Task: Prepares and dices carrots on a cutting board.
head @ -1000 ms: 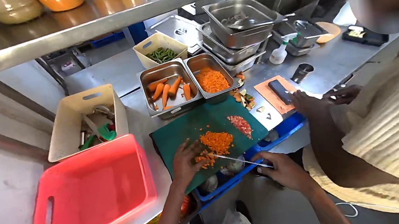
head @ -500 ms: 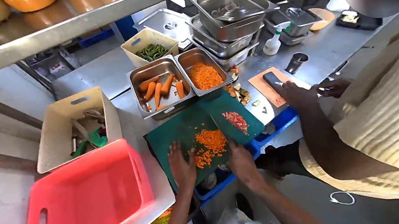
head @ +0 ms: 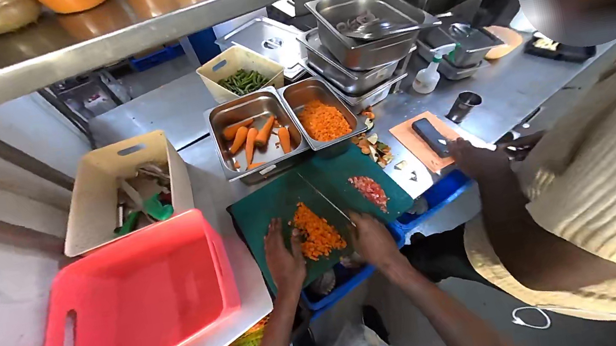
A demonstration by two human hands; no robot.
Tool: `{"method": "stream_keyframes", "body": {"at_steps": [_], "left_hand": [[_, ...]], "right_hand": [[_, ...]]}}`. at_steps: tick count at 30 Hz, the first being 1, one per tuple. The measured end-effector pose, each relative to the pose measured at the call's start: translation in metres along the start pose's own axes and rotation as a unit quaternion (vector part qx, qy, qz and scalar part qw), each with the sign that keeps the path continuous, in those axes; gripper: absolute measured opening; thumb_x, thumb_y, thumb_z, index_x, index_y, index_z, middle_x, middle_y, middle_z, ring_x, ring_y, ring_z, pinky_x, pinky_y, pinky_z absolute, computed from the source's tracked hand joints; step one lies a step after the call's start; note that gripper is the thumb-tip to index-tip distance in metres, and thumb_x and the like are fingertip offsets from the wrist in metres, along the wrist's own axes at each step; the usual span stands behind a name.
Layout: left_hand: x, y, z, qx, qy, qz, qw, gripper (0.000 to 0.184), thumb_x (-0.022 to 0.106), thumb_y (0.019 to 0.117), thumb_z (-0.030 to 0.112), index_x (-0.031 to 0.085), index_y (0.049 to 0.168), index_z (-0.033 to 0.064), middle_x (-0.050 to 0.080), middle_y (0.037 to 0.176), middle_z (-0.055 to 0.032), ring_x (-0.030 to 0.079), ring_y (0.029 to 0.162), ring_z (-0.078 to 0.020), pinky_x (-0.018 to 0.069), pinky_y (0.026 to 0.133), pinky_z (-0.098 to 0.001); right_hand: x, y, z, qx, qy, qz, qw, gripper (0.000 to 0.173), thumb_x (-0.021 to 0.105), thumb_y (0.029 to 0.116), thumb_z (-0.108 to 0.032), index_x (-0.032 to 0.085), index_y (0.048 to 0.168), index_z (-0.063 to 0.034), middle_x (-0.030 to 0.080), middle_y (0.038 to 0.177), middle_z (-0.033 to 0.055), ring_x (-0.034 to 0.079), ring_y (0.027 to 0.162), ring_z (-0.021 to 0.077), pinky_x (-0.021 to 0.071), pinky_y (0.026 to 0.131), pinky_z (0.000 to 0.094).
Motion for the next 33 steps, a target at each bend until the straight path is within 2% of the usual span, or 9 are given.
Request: {"method": "stream_keyframes", "body": {"at_steps": [2,6,9,13,16,19,23,27,33], "left_hand": [[-0.002,0.000,0.000,0.001,-0.014,0.004,1.000,0.057,0.040,0.1087,0.046,0.052,0.150,0.0091,0.049,0.157,-0.0085,0.043,0.148,-0.0252,0.0326,0.124,-0.0494],[-0.004,0.000,-0.002,-0.009,-0.049,0.016,0.999,0.056,0.038,0.1089,0.047,0.054,0.148,0.0098,0.052,0.154,-0.0083,0.046,0.145,-0.0249,0.0360,0.122,-0.0496],[-0.005,0.004,-0.001,-0.008,-0.042,0.005,0.999,0.056,0.040,0.1080,0.047,0.054,0.148,0.0102,0.052,0.154,-0.0083,0.047,0.144,-0.0257,0.0377,0.120,-0.0508],[0.005,0.030,0.003,0.034,-0.015,-0.064,0.997,0.062,0.039,0.1064,0.052,0.048,0.154,0.0127,0.045,0.160,-0.0063,0.036,0.152,-0.0252,0.0244,0.127,-0.0520],[0.017,0.048,0.013,0.068,-0.020,-0.153,0.986,0.069,0.036,0.1052,0.061,0.043,0.157,0.0156,0.041,0.163,-0.0029,0.028,0.156,-0.0226,0.0168,0.130,-0.0512],[0.030,0.048,0.026,0.099,-0.026,-0.190,0.976,0.072,0.035,0.1035,0.065,0.045,0.156,0.0179,0.042,0.163,0.0003,0.025,0.157,-0.0192,0.0165,0.130,-0.0496],[0.046,0.038,0.035,0.088,-0.061,-0.140,0.984,0.058,0.027,0.1098,0.050,0.060,0.145,0.0166,0.054,0.153,-0.0017,0.038,0.151,-0.0197,0.0231,0.128,-0.0473],[0.046,0.039,0.038,-0.019,-0.184,-0.088,0.979,0.052,0.030,0.1111,0.039,0.061,0.143,0.0107,0.056,0.150,-0.0092,0.048,0.143,-0.0249,0.0355,0.121,-0.0484],[0.039,0.048,0.045,-0.191,-0.445,0.012,0.875,0.050,0.029,0.1133,0.035,0.065,0.136,0.0099,0.064,0.140,-0.0046,0.060,0.128,-0.0173,0.0493,0.109,-0.0422]], "right_hand": [[-0.007,0.011,0.006,-0.011,0.004,-0.001,1.000,0.034,0.059,0.1013,-0.019,0.068,0.134,-0.0172,0.071,0.119,0.0157,0.069,0.112,0.0337,0.0553,0.097,0.0548],[-0.018,0.029,0.013,-0.047,0.016,0.072,0.996,0.035,0.061,0.1023,-0.021,0.067,0.136,-0.0201,0.072,0.119,0.0146,0.069,0.109,0.0338,0.0559,0.095,0.0566],[-0.010,0.053,0.019,-0.044,-0.016,0.094,0.994,0.030,0.067,0.0982,-0.019,0.072,0.127,-0.0183,0.073,0.115,0.0159,0.070,0.107,0.0368,0.0564,0.091,0.0595],[-0.001,0.069,0.024,-0.079,-0.022,0.155,0.984,0.026,0.073,0.0939,-0.015,0.074,0.119,-0.0098,0.067,0.120,0.0205,0.062,0.118,0.0415,0.0520,0.100,0.0594],[0.006,0.046,0.020,-0.114,0.048,0.228,0.966,0.019,0.064,0.1002,-0.017,0.075,0.112,-0.0068,0.069,0.116,0.0155,0.065,0.114,0.0333,0.0543,0.099,0.0533],[0.046,0.021,0.009,-0.125,0.229,0.225,0.939,0.029,0.054,0.1064,-0.024,0.073,0.119,-0.0062,0.070,0.122,0.0098,0.067,0.116,0.0216,0.0563,0.100,0.0438],[0.090,0.033,-0.022,-0.122,0.329,0.237,0.906,0.036,0.048,0.1071,-0.023,0.072,0.125,-0.0038,0.068,0.135,0.0117,0.062,0.129,0.0222,0.0501,0.111,0.0427],[0.094,0.050,-0.040,-0.044,0.465,0.217,0.857,0.039,0.041,0.1099,-0.026,0.071,0.128,-0.0074,0.069,0.132,0.0067,0.063,0.126,0.0166,0.0508,0.109,0.0406],[0.100,0.068,-0.059,0.088,0.676,0.106,0.724,0.044,0.040,0.1118,-0.036,0.074,0.124,-0.0110,0.074,0.123,0.0049,0.068,0.113,0.0167,0.0566,0.096,0.0403]]}}
Point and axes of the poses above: each hand's wrist, its own y-axis towards the middle knuckle, its own x-axis out of the palm, z = x × y, the point moved 4 cm from there along y, towards the middle knuckle
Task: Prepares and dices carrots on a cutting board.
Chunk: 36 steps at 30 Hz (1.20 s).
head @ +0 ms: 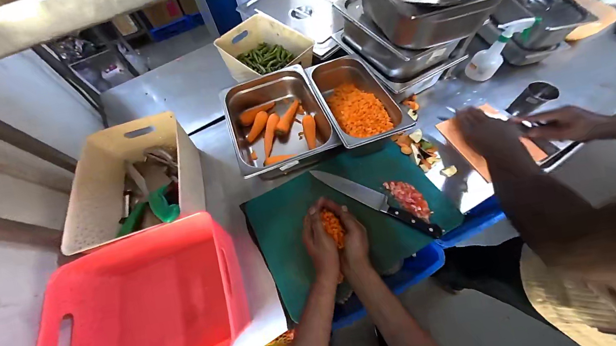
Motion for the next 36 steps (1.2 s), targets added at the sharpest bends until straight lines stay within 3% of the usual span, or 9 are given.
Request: {"method": "stream_keyframes", "body": {"at_steps": [8,13,17,23,26,28,31,33,36], "left_hand": [[0.023,0.003,0.058,-0.076,-0.119,0.058,0.988,0.048,0.033,0.1136,0.032,0.069,0.129,0.0042,0.072,0.123,-0.0093,0.068,0.113,-0.0184,0.0574,0.096,-0.0383],[0.102,0.061,0.138,0.002,-0.193,-0.036,0.980,0.052,0.028,0.1135,0.035,0.069,0.125,0.0062,0.072,0.114,-0.0077,0.069,0.102,-0.0167,0.0580,0.090,-0.0383],[0.176,0.148,0.162,0.012,-0.274,-0.036,0.961,0.055,0.027,0.1134,0.036,0.069,0.117,0.0014,0.074,0.110,-0.0112,0.071,0.100,-0.0202,0.0578,0.090,-0.0411],[0.215,0.226,0.135,-0.032,-0.152,-0.047,0.987,0.068,0.022,0.1111,0.053,0.065,0.130,0.0041,0.068,0.130,-0.0125,0.061,0.123,-0.0227,0.0465,0.106,-0.0475],[0.218,0.216,0.160,-0.090,-0.207,-0.050,0.973,0.066,0.018,0.1119,0.050,0.059,0.127,0.0008,0.066,0.120,-0.0143,0.062,0.111,-0.0215,0.0507,0.098,-0.0429],[0.204,0.178,0.200,-0.181,-0.223,-0.017,0.958,0.066,0.013,0.1122,0.049,0.049,0.141,0.0010,0.057,0.135,-0.0176,0.055,0.122,-0.0256,0.0449,0.102,-0.0448],[0.186,0.160,0.220,-0.168,-0.216,-0.029,0.961,0.063,0.014,0.1130,0.046,0.029,0.160,0.0067,0.032,0.165,-0.0158,0.032,0.151,-0.0287,0.0288,0.120,-0.0517],[0.187,0.164,0.223,-0.131,-0.205,-0.017,0.970,0.061,0.019,0.1135,0.044,0.031,0.158,0.0038,0.034,0.163,-0.0193,0.035,0.149,-0.0308,0.0311,0.119,-0.0517],[0.190,0.170,0.210,-0.121,-0.234,-0.015,0.965,0.066,0.019,0.1114,0.052,0.036,0.156,0.0066,0.041,0.158,-0.0161,0.041,0.144,-0.0300,0.0361,0.114,-0.0554]], "right_hand": [[0.018,0.001,-0.054,0.070,0.137,-0.010,0.988,0.041,0.039,0.1117,-0.027,0.070,0.125,-0.0032,0.073,0.116,0.0137,0.071,0.105,0.0221,0.0601,0.089,0.0393],[0.042,0.035,-0.174,-0.065,0.077,-0.077,0.992,0.041,0.037,0.1115,-0.040,0.069,0.127,-0.0184,0.072,0.117,-0.0025,0.068,0.102,0.0075,0.0578,0.087,0.0298],[0.062,0.149,-0.235,-0.174,0.135,-0.025,0.975,0.037,0.040,0.1094,-0.024,0.070,0.110,-0.0026,0.075,0.104,0.0095,0.072,0.097,0.0194,0.0598,0.086,0.0392],[0.072,0.222,-0.264,-0.253,-0.081,-0.043,0.963,0.040,0.045,0.1112,-0.028,0.070,0.112,0.0022,0.077,0.104,0.0114,0.073,0.097,0.0185,0.0582,0.092,0.0385],[0.085,0.220,-0.257,-0.360,-0.198,-0.121,0.904,0.031,0.051,0.1081,-0.024,0.073,0.111,-0.0017,0.076,0.110,0.0093,0.071,0.104,0.0174,0.0580,0.097,0.0414],[0.074,0.243,-0.234,-0.348,-0.308,-0.148,0.873,0.029,0.054,0.1066,-0.022,0.071,0.121,-0.0045,0.070,0.125,0.0113,0.064,0.122,0.0208,0.0508,0.109,0.0441],[0.062,0.247,-0.234,-0.331,-0.424,-0.091,0.838,0.023,0.066,0.0984,-0.016,0.074,0.119,-0.0098,0.069,0.127,0.0119,0.064,0.122,0.0264,0.0523,0.106,0.0509],[0.066,0.238,-0.236,-0.367,-0.408,-0.116,0.828,0.025,0.058,0.1042,-0.019,0.072,0.124,-0.0106,0.069,0.129,0.0100,0.063,0.124,0.0224,0.0509,0.109,0.0457],[0.043,0.235,-0.219,-0.328,-0.470,-0.098,0.814,0.027,0.063,0.1009,-0.022,0.075,0.121,-0.0095,0.067,0.134,0.0140,0.061,0.128,0.0295,0.0475,0.110,0.0550]]}}
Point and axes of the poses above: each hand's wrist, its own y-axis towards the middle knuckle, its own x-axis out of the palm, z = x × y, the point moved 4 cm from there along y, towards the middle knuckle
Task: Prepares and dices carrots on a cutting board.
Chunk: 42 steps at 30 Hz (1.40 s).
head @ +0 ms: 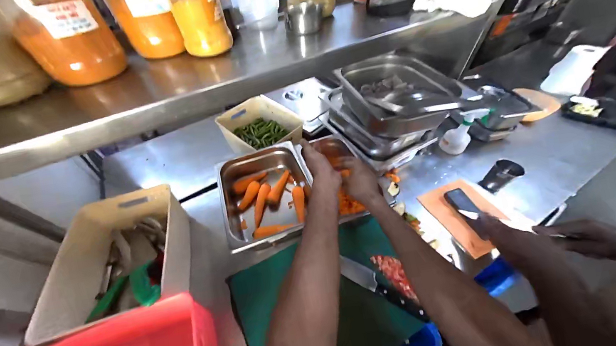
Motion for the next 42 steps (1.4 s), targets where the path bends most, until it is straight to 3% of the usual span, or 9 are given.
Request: {"method": "stream_keyframes", "body": {"at_steps": [5,8,10,15,20,31,34,37,42], "left_hand": [[-0.081,-0.053,-0.006,0.106,-0.104,-0.056,0.987,0.063,0.023,0.1117,0.050,0.060,0.129,0.0029,0.068,0.124,-0.0110,0.064,0.120,-0.0233,0.0489,0.107,-0.0432],[-0.166,-0.163,-0.054,-0.009,-0.137,-0.044,0.990,0.045,0.031,0.1108,0.046,0.063,0.097,0.0177,0.065,0.084,0.0037,0.067,0.084,-0.0129,0.0569,0.087,-0.0356],[-0.223,-0.225,-0.101,-0.137,-0.094,0.010,0.986,0.047,0.028,0.1123,0.036,0.060,0.089,0.0099,0.064,0.072,-0.0024,0.067,0.070,-0.0179,0.0606,0.074,-0.0380],[-0.304,-0.305,-0.192,-0.366,-0.027,-0.015,0.930,0.063,0.015,0.1123,0.035,0.064,0.114,-0.0036,0.073,0.101,-0.0173,0.073,0.095,-0.0304,0.0596,0.090,-0.0472],[-0.328,-0.281,-0.244,-0.374,-0.126,-0.056,0.917,0.069,0.008,0.1118,0.039,0.053,0.140,-0.0051,0.065,0.131,-0.0248,0.065,0.120,-0.0366,0.0524,0.104,-0.0507],[-0.343,-0.253,-0.223,-0.360,-0.254,-0.034,0.897,0.071,0.014,0.1122,0.041,0.059,0.129,-0.0116,0.066,0.128,-0.0295,0.064,0.122,-0.0421,0.0512,0.107,-0.0529],[-0.349,-0.256,-0.218,-0.342,-0.262,0.004,0.902,0.076,0.005,0.1099,0.046,0.061,0.114,-0.0046,0.072,0.110,-0.0255,0.070,0.108,-0.0410,0.0563,0.097,-0.0559],[-0.352,-0.259,-0.215,-0.322,-0.250,-0.001,0.913,0.082,0.005,0.1044,0.063,0.066,0.104,0.0082,0.074,0.092,-0.0154,0.073,0.083,-0.0285,0.0624,0.074,-0.0441],[-0.356,-0.265,-0.211,-0.322,-0.217,0.055,0.920,0.073,0.009,0.1083,0.054,0.064,0.097,0.0085,0.073,0.084,-0.0120,0.072,0.075,-0.0222,0.0619,0.066,-0.0377]], "right_hand": [[-0.044,-0.095,-0.046,0.045,0.377,0.069,0.923,0.037,0.041,0.1115,-0.024,0.068,0.113,0.0016,0.074,0.104,0.0114,0.074,0.094,0.0216,0.0627,0.088,0.0407],[-0.028,-0.176,-0.056,0.088,0.470,-0.025,0.878,0.054,0.029,0.1118,-0.046,0.069,0.113,-0.0099,0.075,0.109,0.0056,0.073,0.096,0.0202,0.0617,0.089,0.0408],[0.002,-0.206,-0.050,0.108,0.459,-0.077,0.879,0.053,0.034,0.1109,-0.046,0.071,0.114,-0.0084,0.075,0.111,0.0087,0.073,0.099,0.0232,0.0613,0.090,0.0436],[0.088,-0.219,-0.021,0.045,0.336,-0.128,0.932,0.039,0.045,0.1109,-0.029,0.071,0.118,0.0004,0.075,0.119,0.0109,0.071,0.113,0.0215,0.0568,0.103,0.0438],[0.132,-0.214,-0.019,0.030,0.304,-0.194,0.932,0.038,0.048,0.1091,-0.031,0.076,0.116,-0.0069,0.076,0.118,0.0045,0.069,0.113,0.0147,0.0549,0.103,0.0410],[0.118,-0.301,-0.053,-0.102,0.307,-0.396,0.859,0.036,0.057,0.1031,-0.035,0.079,0.098,-0.0077,0.077,0.105,0.0034,0.073,0.096,0.0152,0.0622,0.087,0.0380],[0.109,-0.336,-0.051,-0.105,0.304,-0.404,0.856,0.037,0.062,0.1015,-0.040,0.079,0.095,-0.0072,0.076,0.106,0.0036,0.072,0.102,0.0144,0.0603,0.093,0.0377],[0.099,-0.367,-0.050,-0.114,0.321,-0.367,0.866,0.035,0.063,0.1023,-0.035,0.078,0.093,-0.0053,0.077,0.102,0.0053,0.071,0.106,0.0150,0.0585,0.097,0.0381],[0.082,-0.397,-0.053,-0.053,0.326,-0.335,0.883,0.032,0.066,0.1012,-0.031,0.075,0.086,-0.0038,0.072,0.083,0.0047,0.068,0.078,0.0106,0.0582,0.074,0.0312]]}}
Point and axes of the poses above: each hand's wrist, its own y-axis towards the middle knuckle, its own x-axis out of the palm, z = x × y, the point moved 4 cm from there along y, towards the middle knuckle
